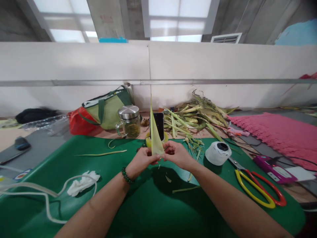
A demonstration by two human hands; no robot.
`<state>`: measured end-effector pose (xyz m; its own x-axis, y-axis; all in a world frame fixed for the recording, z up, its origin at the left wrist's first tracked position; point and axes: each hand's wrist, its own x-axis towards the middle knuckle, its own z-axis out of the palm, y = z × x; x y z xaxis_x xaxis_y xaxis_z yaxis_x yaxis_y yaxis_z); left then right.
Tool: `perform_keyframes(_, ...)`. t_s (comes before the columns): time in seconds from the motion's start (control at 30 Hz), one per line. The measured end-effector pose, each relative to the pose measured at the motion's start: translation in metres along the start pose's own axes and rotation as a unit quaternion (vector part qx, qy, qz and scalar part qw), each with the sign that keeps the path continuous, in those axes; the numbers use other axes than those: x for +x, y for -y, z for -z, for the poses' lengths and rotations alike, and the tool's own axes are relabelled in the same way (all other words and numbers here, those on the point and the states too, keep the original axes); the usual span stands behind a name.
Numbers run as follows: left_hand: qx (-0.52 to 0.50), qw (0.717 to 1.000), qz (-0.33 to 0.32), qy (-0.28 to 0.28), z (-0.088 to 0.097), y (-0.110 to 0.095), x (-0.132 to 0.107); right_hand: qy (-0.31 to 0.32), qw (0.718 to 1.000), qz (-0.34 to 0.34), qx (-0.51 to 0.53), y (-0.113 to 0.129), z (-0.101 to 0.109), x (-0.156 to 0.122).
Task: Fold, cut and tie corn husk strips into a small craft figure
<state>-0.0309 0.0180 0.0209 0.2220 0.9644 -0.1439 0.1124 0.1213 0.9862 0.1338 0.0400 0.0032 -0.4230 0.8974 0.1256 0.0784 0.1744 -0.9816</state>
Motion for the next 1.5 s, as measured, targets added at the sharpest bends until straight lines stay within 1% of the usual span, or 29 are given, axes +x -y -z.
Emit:
perform_keyframes(0.27, 0.008, 1.000, -0.002, -0.005, 0.0003, 0.0010, 0.0001, 0.007, 1.000, 0.016, -0.012, 0.0043, -0.0004, -0.0025)
perform_keyframes(0.47, 0.006, 1.000, 0.017, -0.003, -0.0012, -0.0025, -0.0016, -0.024, 0.999, -0.001, -0.021, 0.0026, -0.0014, -0.0016)
perform_keyframes(0.67, 0.004, 1.000, 0.009, -0.010, 0.0000, -0.0023, -0.0005, -0.025, 0.999, -0.011, -0.017, -0.0012, -0.0021, -0.0003)
perform_keyframes(0.8, 0.003, 1.000, 0.022, -0.007, 0.0005, -0.0020, -0.0003, -0.025, 0.999, -0.020, -0.014, -0.0012, -0.0026, -0.0008)
perform_keyframes(1.1, 0.004, 1.000, 0.024, -0.009, 0.0007, -0.0009, 0.0005, -0.004, 1.000, -0.012, 0.010, -0.0016, -0.0032, -0.0013)
perform_keyframes(1.3, 0.008, 1.000, 0.016, -0.010, -0.0013, -0.0020, -0.0008, -0.016, 1.000, 0.000, -0.011, -0.0014, -0.0041, -0.0022)
perform_keyframes(1.5, 0.002, 1.000, 0.012, -0.019, -0.0032, 0.0015, 0.0002, -0.026, 0.999, 0.013, -0.032, -0.0052, -0.0046, -0.0013)
